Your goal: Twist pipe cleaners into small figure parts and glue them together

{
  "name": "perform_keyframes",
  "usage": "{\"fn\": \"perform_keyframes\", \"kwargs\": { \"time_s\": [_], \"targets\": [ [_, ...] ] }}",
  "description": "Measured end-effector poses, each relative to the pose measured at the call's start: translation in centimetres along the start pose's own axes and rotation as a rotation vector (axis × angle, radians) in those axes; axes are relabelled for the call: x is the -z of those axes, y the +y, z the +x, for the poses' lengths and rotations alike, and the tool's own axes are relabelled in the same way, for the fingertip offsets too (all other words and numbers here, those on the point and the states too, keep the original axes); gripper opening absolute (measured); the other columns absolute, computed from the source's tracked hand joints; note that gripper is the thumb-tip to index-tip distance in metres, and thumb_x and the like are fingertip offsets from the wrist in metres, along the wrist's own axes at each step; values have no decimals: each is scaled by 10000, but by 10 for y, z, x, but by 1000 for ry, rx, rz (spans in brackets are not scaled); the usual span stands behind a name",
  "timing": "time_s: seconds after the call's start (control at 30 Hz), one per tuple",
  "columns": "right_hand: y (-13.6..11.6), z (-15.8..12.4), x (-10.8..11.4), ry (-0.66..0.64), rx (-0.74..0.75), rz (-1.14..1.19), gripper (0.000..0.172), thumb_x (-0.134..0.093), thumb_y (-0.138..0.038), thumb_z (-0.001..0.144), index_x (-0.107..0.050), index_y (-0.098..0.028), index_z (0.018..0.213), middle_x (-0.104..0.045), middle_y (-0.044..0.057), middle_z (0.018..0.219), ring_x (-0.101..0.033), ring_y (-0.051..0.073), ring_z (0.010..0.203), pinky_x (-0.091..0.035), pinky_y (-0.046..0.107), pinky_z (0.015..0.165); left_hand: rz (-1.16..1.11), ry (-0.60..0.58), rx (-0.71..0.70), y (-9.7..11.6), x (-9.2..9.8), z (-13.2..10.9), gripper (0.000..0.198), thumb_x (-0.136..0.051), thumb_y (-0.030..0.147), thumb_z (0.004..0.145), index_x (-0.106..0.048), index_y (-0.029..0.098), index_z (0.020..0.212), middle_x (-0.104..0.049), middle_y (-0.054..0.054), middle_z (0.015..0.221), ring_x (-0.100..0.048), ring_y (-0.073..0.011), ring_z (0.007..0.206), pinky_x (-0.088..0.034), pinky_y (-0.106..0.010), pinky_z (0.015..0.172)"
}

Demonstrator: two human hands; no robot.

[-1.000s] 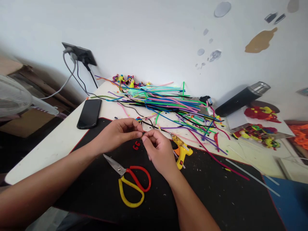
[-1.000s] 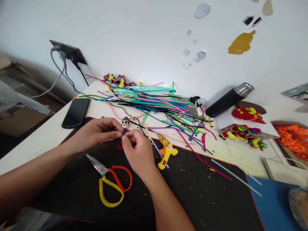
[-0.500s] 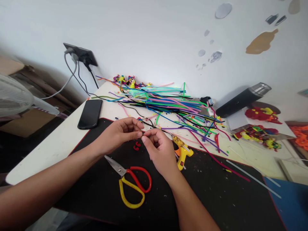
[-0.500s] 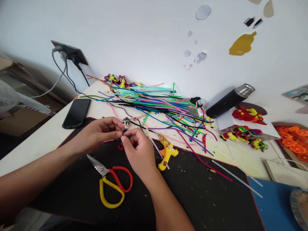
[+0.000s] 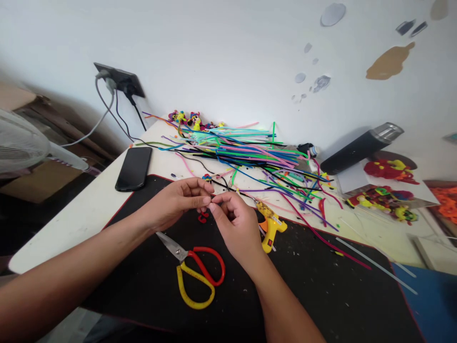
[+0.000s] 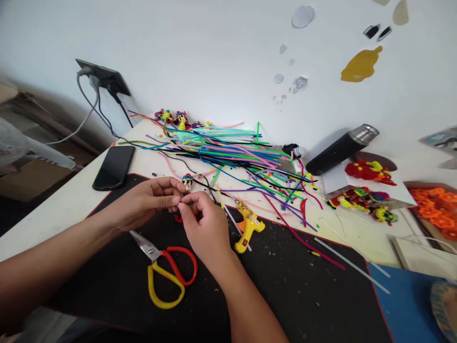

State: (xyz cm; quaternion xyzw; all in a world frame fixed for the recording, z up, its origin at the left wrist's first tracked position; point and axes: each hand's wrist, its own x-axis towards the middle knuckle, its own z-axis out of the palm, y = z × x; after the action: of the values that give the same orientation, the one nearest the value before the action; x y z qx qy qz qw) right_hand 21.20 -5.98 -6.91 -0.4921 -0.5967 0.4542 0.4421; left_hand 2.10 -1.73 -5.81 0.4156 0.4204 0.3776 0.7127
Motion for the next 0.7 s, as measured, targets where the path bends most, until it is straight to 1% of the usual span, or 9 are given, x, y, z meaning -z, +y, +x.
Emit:
{"fn": "perform_keyframes", "kwargs": {
  "time_s": [0.07,0.17,0.27,0.4,0.57,0.7],
  "targets": [
    [0,0,0,6,4,-1,101,-670,-325,991,-682,-226,976,-577,-62,636,-491,129,536,-364,262,537,10,-7,19,1,1,-2,392,-1019,366,699,-781,136,908,-728,-15,790,-630,-105,678,-520,-205,653],
    [1,0,-1,10,2,-5,106,-669,-327,986,-681,-224,963,-594,-52,645,-496,131,540,-380,258,538,51,-54,39,0,3,-4,368,-1001,399,723,-766,133,816,-700,-2,717,-604,-98,647,-492,-199,639],
    [1,0,-1,3,-10,13,116,-672,-338,986,-681,-224,971,-605,-46,651,-509,132,541,-385,251,528,115,-85,29,-2,6,-5,350,-979,405,752,-773,138,845,-725,-11,759,-625,-112,694,-503,-217,693],
    [1,0,-1,2,-46,56,135,-675,-357,989,-675,-224,968,-559,-59,623,-482,125,518,-368,244,505,233,-98,-50,-4,7,-6,307,-913,412,833,-768,151,901,-735,-12,800,-638,-131,752,-499,-236,740],
    [2,0,0,-9,-95,104,157,-671,-384,997,-678,-227,1000,-533,-71,616,-442,110,477,-340,241,475,377,-53,-136,-3,3,-9,275,-841,414,895,-758,152,887,-696,0,786,-597,-125,738,-472,-234,718],
    [2,0,1,-23,-105,142,191,-656,-408,1006,-698,-223,1027,-535,-65,614,-448,110,467,-329,243,462,386,-10,-166,-2,1,-10,277,-837,417,878,-746,155,889,-683,-1,772,-581,-130,715,-467,-237,686]
  ]
}}
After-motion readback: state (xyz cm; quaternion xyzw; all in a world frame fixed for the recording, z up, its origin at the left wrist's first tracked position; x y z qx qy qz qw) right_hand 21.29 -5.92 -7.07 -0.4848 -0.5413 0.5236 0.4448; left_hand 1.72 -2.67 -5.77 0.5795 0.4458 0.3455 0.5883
